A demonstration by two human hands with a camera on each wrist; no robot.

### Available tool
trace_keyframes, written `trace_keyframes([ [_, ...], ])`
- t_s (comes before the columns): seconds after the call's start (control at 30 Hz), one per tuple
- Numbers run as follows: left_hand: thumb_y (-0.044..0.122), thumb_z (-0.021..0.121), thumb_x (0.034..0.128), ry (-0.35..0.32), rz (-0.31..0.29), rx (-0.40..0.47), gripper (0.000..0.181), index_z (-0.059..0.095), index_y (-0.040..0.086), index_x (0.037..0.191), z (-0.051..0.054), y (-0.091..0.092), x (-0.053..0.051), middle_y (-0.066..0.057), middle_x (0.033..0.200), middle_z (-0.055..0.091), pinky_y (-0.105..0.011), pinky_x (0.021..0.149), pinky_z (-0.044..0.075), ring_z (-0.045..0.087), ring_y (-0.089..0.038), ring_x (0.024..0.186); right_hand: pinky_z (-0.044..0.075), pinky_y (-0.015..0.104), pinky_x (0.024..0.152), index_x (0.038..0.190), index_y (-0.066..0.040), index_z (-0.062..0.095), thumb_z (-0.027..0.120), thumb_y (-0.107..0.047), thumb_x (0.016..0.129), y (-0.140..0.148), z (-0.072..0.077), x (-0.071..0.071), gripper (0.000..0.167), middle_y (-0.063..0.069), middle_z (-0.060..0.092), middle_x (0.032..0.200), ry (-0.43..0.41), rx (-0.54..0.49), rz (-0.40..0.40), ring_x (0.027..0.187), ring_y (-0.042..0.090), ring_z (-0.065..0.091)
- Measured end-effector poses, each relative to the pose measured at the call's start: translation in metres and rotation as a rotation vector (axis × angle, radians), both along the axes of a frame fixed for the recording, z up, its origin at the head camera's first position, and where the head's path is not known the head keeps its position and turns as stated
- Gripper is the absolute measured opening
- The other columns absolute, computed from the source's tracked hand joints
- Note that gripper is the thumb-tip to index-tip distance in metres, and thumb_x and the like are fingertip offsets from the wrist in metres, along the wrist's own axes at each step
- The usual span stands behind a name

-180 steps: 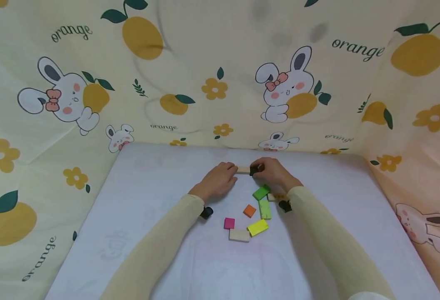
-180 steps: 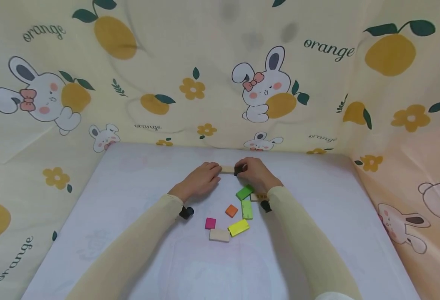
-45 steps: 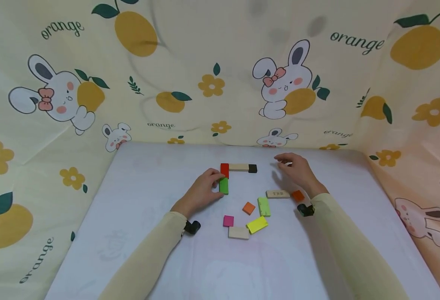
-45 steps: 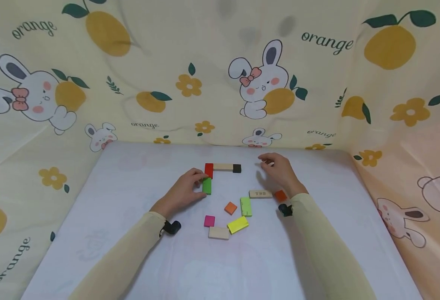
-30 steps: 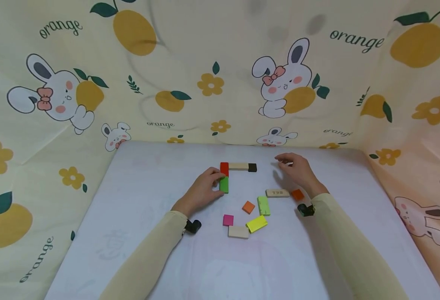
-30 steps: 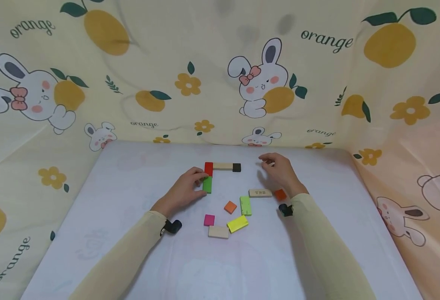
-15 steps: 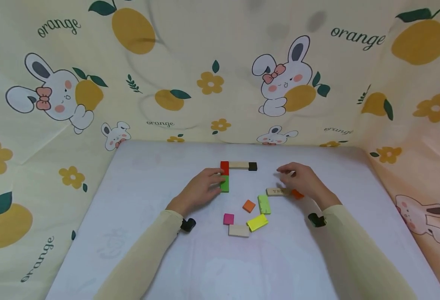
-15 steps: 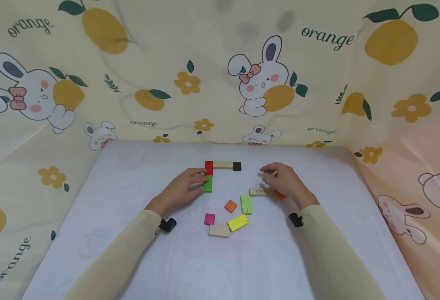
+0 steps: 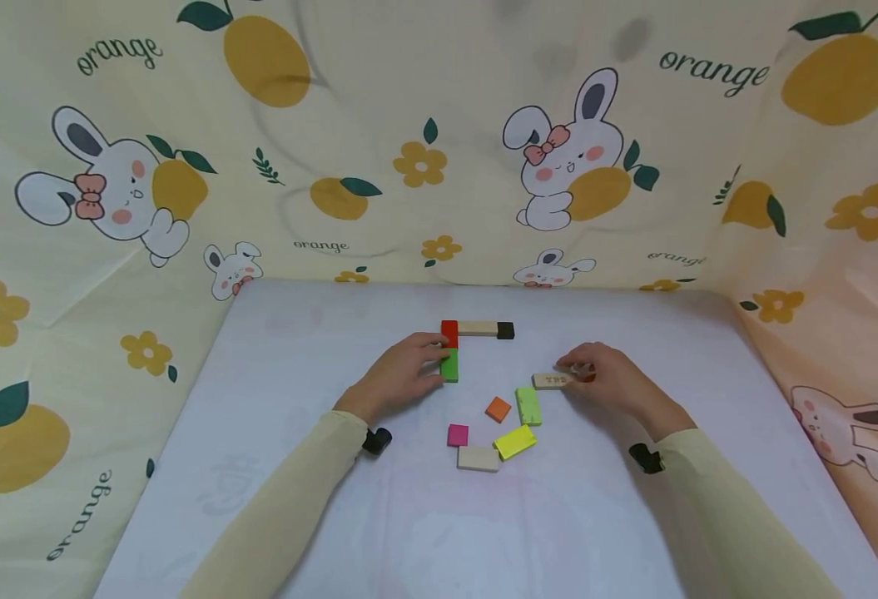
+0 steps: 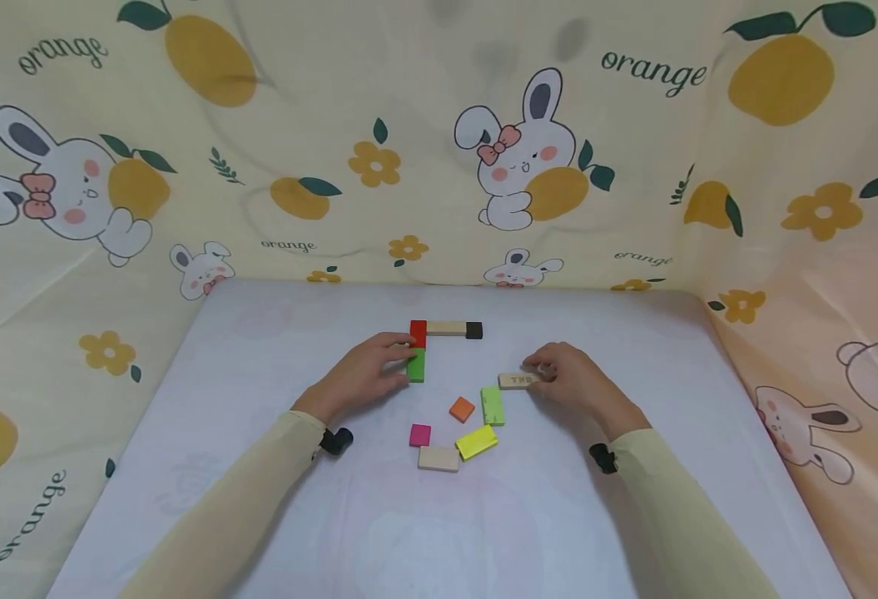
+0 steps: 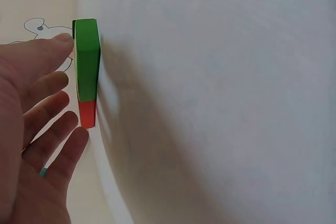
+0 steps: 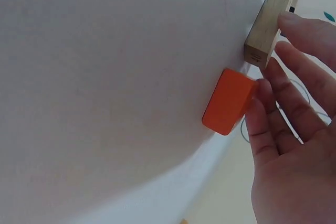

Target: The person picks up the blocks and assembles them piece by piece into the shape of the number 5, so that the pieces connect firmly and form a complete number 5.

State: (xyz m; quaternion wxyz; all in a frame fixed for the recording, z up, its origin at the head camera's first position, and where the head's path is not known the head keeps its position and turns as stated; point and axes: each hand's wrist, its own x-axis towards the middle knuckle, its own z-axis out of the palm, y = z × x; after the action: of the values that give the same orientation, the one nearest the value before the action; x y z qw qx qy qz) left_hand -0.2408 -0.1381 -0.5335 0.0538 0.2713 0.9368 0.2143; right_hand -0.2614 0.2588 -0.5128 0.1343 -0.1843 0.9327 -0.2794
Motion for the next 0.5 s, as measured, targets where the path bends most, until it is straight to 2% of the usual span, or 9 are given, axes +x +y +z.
trace_keyframes([
  [0.17, 0.031, 0.078, 0.1027, -0.003, 0.005, -0.007, 0.054, 0.065, 0.014, 0.152, -0.0005, 0.0023, -0.0001, -0.002, 0.16, 0.053, -0.037, 0.122, 0.039, 0.044, -0.02, 0.15, 0.058, 0.052, 0.094, 0.125, -0.009, 0.079, 0.082, -0.006, 0.093, -0.0015, -0.0018, 0.0008, 0.032, 0.005, 0.071, 0.118, 0.023, 0.012, 0.032, 0.105, 0.028, 0.064],
  [0.5, 0.031, 0.078, 0.1029, -0.015, 0.018, -0.022, 0.054, 0.066, 0.01, 0.151, -0.0069, 0.0065, -0.0041, -0.001, 0.156, 0.057, -0.036, 0.12, 0.041, 0.049, -0.02, 0.146, 0.058, 0.054, 0.097, 0.124, -0.01, 0.079, 0.082, -0.007, 0.095, -0.0001, -0.0029, 0.0007, 0.029, 0.003, 0.071, 0.116, -0.004, 0.036, 0.054, 0.105, 0.026, 0.064],
])
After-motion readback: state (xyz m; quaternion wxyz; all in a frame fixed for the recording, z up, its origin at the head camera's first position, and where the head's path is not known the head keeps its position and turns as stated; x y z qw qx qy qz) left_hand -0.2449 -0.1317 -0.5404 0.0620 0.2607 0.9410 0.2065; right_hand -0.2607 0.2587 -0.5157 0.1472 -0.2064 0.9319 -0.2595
